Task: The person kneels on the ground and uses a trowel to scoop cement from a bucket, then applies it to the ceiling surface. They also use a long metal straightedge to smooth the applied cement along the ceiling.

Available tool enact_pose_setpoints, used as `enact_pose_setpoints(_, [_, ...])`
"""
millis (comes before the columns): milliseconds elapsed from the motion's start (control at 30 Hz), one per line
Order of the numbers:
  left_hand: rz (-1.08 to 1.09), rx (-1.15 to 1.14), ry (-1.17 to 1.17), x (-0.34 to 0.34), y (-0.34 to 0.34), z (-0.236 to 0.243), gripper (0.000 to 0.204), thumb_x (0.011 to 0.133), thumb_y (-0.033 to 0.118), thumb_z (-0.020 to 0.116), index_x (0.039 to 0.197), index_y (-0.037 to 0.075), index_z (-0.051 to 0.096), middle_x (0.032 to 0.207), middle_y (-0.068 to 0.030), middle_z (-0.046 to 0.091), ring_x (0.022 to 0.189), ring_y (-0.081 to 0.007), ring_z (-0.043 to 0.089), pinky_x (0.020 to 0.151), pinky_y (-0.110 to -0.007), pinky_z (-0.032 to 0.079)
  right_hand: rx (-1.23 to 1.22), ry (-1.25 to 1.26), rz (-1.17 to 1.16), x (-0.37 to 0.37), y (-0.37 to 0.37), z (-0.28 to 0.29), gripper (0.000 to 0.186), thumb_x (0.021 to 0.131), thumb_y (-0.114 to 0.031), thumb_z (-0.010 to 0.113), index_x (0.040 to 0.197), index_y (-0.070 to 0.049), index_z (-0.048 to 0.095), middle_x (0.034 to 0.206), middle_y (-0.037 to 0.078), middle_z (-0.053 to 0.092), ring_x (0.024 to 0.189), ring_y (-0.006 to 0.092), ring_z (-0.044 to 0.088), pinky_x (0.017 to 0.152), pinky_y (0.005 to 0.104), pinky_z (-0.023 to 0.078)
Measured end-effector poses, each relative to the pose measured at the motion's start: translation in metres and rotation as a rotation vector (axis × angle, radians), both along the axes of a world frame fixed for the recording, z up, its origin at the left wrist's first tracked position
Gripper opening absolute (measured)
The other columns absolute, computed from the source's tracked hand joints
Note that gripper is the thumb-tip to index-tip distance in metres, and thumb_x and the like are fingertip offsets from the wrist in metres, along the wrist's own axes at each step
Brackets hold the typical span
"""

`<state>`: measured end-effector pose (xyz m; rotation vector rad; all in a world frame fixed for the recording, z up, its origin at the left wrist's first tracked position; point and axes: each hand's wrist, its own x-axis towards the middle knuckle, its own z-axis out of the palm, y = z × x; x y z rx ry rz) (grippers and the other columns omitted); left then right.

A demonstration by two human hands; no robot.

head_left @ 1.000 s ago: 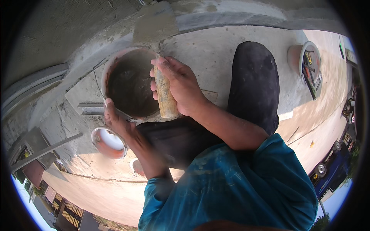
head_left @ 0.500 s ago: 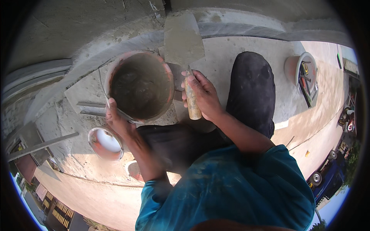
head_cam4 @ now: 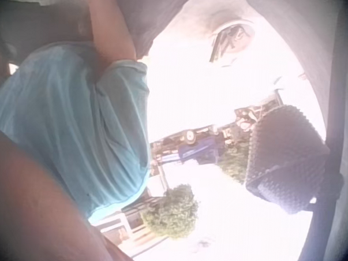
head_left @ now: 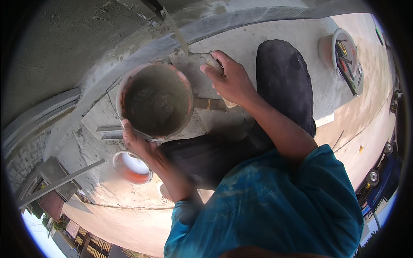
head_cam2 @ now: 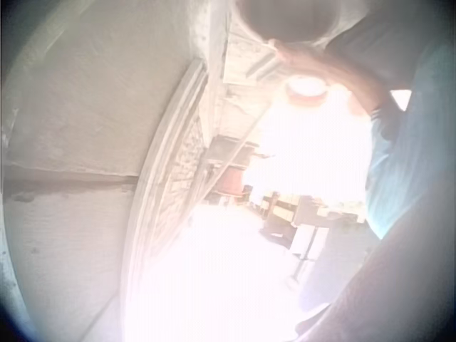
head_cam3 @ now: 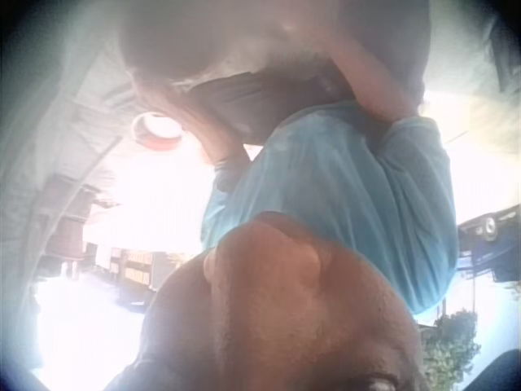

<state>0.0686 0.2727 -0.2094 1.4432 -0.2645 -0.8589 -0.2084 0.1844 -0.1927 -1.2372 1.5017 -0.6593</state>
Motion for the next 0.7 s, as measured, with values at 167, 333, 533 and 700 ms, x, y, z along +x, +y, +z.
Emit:
enact_pose_setpoints(167, [0.009,0.075,-0.054,-0.005,-0.003,0.005,0.042,0.1,0.027,0.063,0.124,-0.007,0.065,0.117,-0.0178,0.071,0.101,-0.0267,0.071,0.089,-0.039,0.059,-0.014,0.058,0.023,0.004,-0.008,-0.001,0.07,0.097,-0.044,0.067,0.142,0.007,0.048,0.085,0.016,0.068,0.07,0.0192,0.066,0.067,0.0363,0.054])
enact_pose_setpoints(333, [-0.024,0.002,-0.008,-0.004,0.0,0.002,0.044,0.1,0.029,0.065,0.125,-0.008,0.064,0.118,-0.0182,0.07,0.101,-0.0275,0.07,0.089,-0.04,0.059,-0.06,0.102,0.049,0.013,-0.013,0.003,0.074,0.097,-0.051,0.062,0.14,0.009,0.051,0.109,0.03,0.07,0.1,0.0368,0.071,0.092,0.0435,0.053])
enact_pose_setpoints(533, [-0.08,-0.01,-0.05,-0.002,-0.001,0.001,0.048,0.101,0.031,0.062,0.127,-0.009,0.062,0.12,-0.02,0.068,0.103,-0.0293,0.07,0.09,-0.041,0.059,-0.103,0.151,0.072,0.023,-0.028,0.002,0.072,0.098,-0.049,0.061,0.137,0.011,0.052,0.121,0.032,0.067,0.116,0.0429,0.066,0.101,0.0442,0.051])
enact_pose_setpoints(700, [-0.12,0.006,-0.094,0.003,0.002,-0.003,0.054,0.101,0.034,0.061,0.131,-0.01,0.059,0.123,-0.0227,0.067,0.107,-0.0317,0.069,0.092,-0.044,0.059,-0.186,0.203,0.083,0.031,-0.034,-0.007,0.068,0.099,-0.046,0.061,0.135,0.011,0.056,0.121,0.032,0.067,0.115,0.0427,0.066,0.1,0.0449,0.052])
